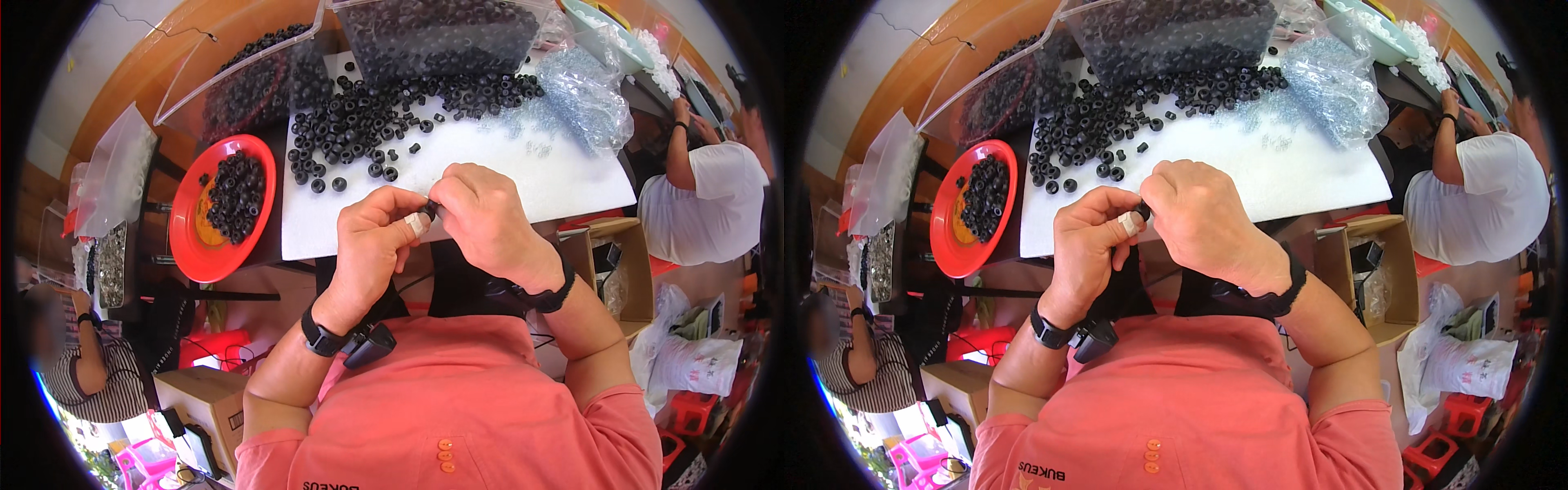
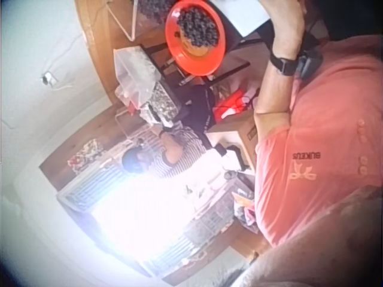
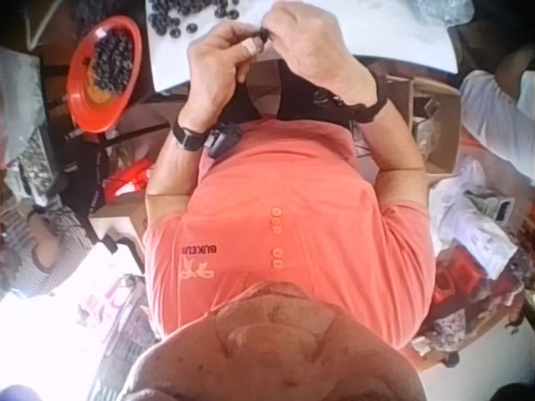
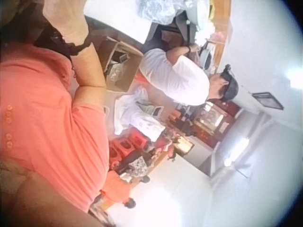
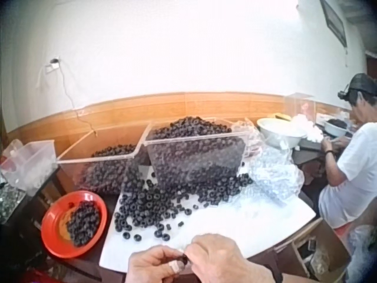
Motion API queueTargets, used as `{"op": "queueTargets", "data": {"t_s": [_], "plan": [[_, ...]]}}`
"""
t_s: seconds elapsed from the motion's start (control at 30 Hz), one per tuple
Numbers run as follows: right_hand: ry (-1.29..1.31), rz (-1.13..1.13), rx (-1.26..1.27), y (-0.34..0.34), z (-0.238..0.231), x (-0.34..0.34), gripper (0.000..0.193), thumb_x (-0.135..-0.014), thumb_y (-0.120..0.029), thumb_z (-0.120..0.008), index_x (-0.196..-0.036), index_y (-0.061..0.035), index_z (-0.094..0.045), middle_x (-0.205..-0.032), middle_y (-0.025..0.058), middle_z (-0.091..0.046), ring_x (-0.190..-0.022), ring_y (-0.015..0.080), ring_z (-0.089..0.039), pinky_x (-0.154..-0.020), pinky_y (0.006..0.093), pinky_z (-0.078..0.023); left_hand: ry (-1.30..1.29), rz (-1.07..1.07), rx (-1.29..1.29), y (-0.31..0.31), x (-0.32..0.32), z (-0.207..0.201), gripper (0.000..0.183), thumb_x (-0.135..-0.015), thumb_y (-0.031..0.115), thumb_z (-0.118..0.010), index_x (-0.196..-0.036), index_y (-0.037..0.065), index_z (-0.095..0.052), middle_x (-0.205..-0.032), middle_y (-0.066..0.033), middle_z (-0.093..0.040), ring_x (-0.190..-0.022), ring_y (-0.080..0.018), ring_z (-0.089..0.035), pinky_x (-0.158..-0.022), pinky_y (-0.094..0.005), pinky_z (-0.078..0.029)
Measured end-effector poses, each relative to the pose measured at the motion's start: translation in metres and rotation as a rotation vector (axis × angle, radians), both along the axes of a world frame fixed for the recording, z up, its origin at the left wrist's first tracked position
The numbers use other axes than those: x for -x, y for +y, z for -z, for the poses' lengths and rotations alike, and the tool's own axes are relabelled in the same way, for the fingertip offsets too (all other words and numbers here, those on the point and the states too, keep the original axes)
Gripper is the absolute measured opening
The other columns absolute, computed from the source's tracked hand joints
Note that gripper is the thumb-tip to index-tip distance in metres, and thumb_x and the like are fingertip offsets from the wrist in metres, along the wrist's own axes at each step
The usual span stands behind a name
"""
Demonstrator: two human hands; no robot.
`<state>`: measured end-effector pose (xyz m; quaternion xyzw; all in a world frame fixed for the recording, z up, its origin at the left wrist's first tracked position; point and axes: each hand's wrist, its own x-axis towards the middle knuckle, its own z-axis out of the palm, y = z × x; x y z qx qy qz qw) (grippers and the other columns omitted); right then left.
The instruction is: Assembling small black plastic cord locks or shoe toggles by hand at a production table.
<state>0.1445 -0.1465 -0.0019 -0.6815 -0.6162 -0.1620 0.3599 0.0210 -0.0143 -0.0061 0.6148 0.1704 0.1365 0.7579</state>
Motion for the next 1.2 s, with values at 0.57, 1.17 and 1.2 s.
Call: {"op": "queueTargets", "data": {"t_s": [0.57,1.17,1.2], "plan": [[-0.131,0.091,-0.084,0.002,0.004,0.016,0.020,-0.068,-0.005,-0.067,-0.079,-0.0048,-0.051,-0.073,0.0098,-0.051,-0.065,0.0291,-0.053,-0.058,0.0414,-0.042,-0.018,-0.019,0.020,0.000,0.000,0.006,0.011,-0.090,-0.003,-0.065,-0.101,-0.003,-0.067,-0.081,-0.0054,-0.067,-0.055,-0.0031,-0.050,-0.041,-0.0183,-0.034],[-0.071,0.149,-0.180,0.000,0.006,0.011,0.026,-0.067,-0.012,-0.072,-0.077,-0.0074,-0.048,-0.067,0.0081,-0.052,-0.055,0.0280,-0.055,-0.050,0.0400,-0.043,0.052,0.068,-0.002,-0.006,0.001,-0.020,0.015,-0.093,0.005,-0.065,-0.100,-0.007,-0.069,-0.080,-0.0085,-0.069,-0.059,-0.0109,-0.060,-0.046,-0.0217,-0.043],[-0.062,0.115,-0.141,-0.002,0.003,0.011,0.026,-0.067,-0.012,-0.072,-0.077,-0.0075,-0.048,-0.067,0.0084,-0.053,-0.056,0.0283,-0.056,-0.050,0.0404,-0.043,0.054,0.065,-0.003,-0.004,0.002,-0.018,0.015,-0.093,0.005,-0.065,-0.100,-0.007,-0.069,-0.080,-0.0085,-0.069,-0.059,-0.0109,-0.060,-0.046,-0.0217,-0.043]]}}
